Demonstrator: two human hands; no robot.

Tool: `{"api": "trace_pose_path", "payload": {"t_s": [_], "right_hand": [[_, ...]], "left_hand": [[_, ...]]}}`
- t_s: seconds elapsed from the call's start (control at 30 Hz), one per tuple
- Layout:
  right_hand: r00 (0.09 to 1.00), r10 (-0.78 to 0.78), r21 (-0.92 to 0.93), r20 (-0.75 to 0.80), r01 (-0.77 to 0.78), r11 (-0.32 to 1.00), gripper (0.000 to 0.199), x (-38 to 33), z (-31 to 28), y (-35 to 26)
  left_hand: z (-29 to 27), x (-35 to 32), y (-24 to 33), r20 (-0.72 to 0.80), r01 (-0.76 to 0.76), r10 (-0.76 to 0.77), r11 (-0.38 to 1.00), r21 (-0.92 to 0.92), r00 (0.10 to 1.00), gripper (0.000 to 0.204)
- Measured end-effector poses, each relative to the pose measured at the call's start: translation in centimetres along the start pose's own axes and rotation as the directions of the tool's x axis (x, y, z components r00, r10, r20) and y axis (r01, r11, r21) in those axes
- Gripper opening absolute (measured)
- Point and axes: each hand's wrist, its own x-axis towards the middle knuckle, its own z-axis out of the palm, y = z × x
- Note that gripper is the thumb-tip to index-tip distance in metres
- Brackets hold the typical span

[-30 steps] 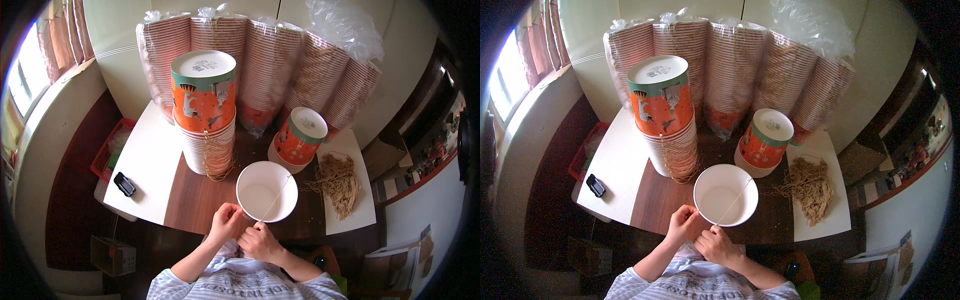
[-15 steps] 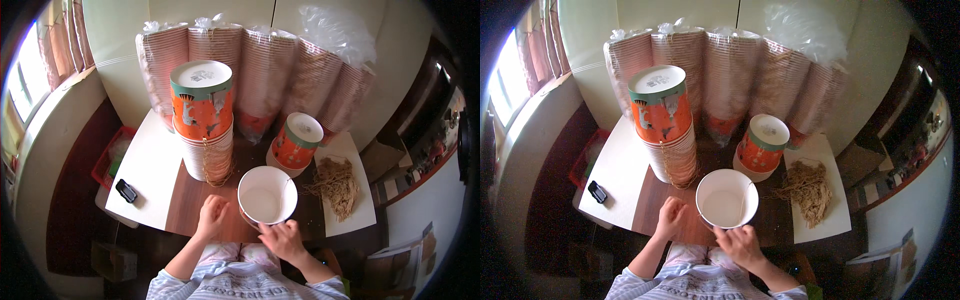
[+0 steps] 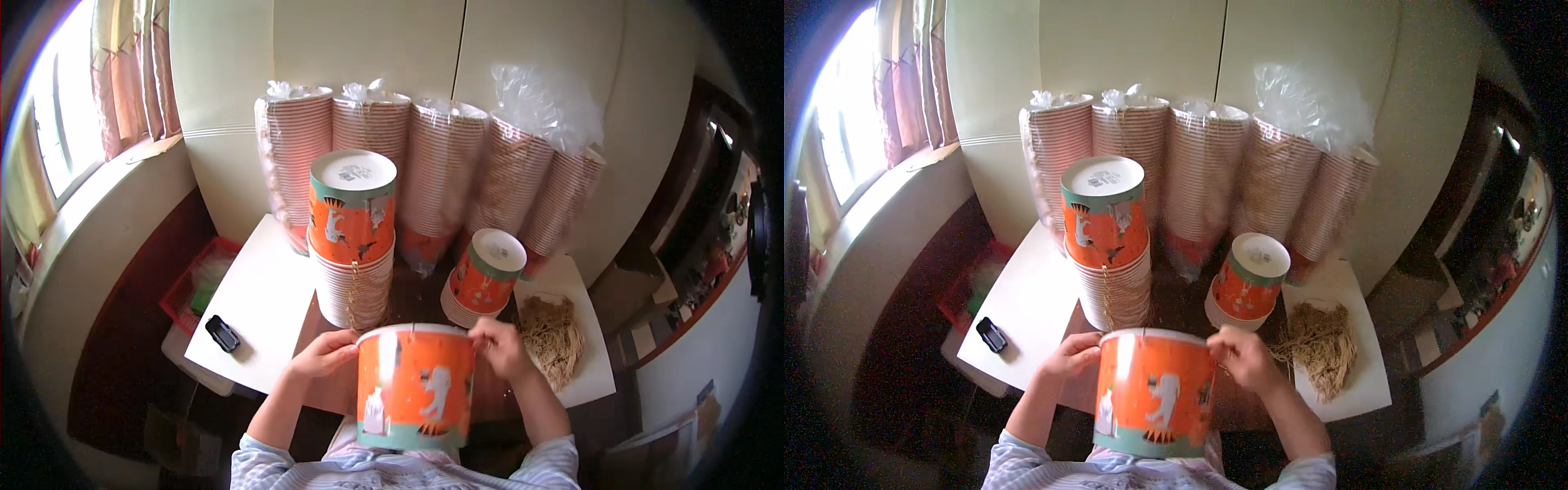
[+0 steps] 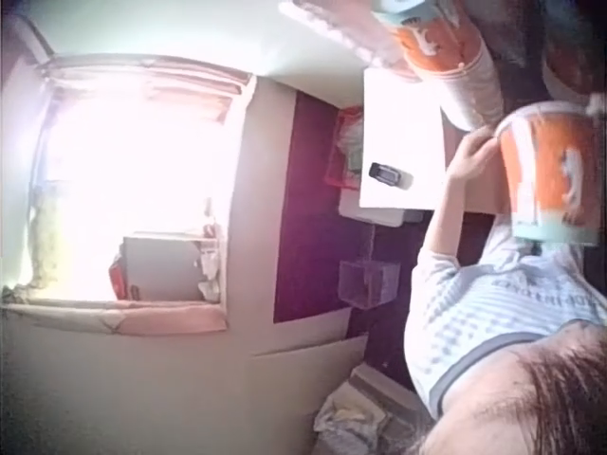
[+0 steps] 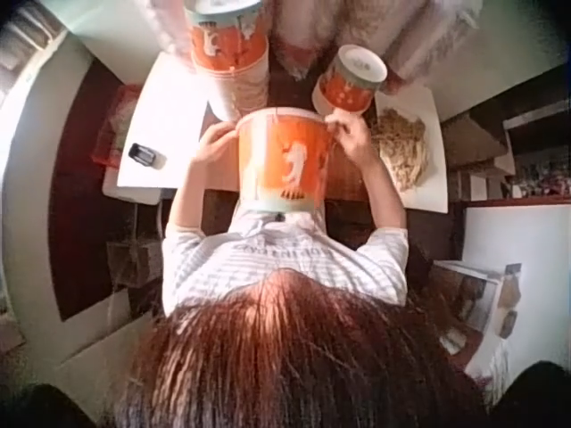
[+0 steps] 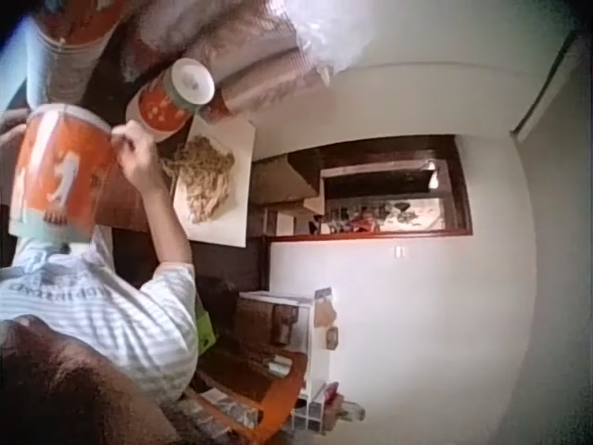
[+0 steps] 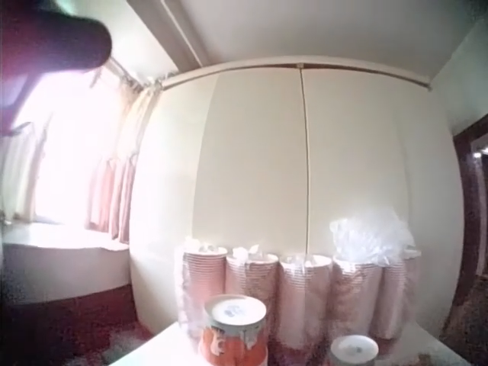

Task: Manually attaching string handles to decorative paper buckets for packaging.

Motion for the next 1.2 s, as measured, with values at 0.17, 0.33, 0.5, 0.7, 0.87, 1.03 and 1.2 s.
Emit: {"api": "trace_pose_path", "payload": {"t_s": [0.17, 0.33, 0.5, 0.7, 0.87, 1.03, 1.2], "right_hand": [[0.972, 0.221, 0.741, 0.081, -0.206, 0.639, 0.025, 8.7, 0.2, -1.7], [0.996, 0.086, 0.717, 0.024, -0.077, 0.693, 0.025, 18.2, -0.7, -1.7], [0.976, 0.209, 0.601, -0.064, -0.130, 0.789, 0.022, 23.4, 0.0, 0.7], [0.944, 0.311, 0.542, -0.108, -0.206, 0.815, 0.033, 22.5, 2.9, 1.9], [0.969, 0.225, 0.361, -0.103, -0.174, 0.916, 0.043, 20.1, 4.9, 3.9], [0.971, 0.204, 0.278, -0.126, -0.163, 0.947, 0.048, 19.1, 5.7, 4.6], [0.980, 0.191, 0.225, -0.063, -0.172, 0.959, 0.050, 19.0, 5.3, 5.0]], "left_hand": [[-0.7, 2.8, 5.7, -0.590, -0.149, 0.002, 0.968, -0.201, 0.807, 0.021], [-6.5, 8.1, 12.1, -0.631, -0.328, 0.219, 0.943, -0.060, 0.744, 0.018], [-10.4, 11.2, 15.1, -0.627, -0.180, 0.089, 0.980, -0.084, 0.774, 0.017], [-12.7, 11.5, 11.2, -0.629, 0.022, -0.134, 0.983, -0.182, 0.766, 0.027], [-13.7, 11.1, 8.2, -0.684, 0.101, -0.179, 0.983, -0.153, 0.707, 0.029], [-13.6, 11.1, 6.8, -0.715, 0.170, -0.098, 0.985, 0.029, 0.692, 0.030], [-12.9, 10.9, 6.3, -0.787, 0.310, -0.089, 0.941, 0.133, 0.611, 0.032]]}}
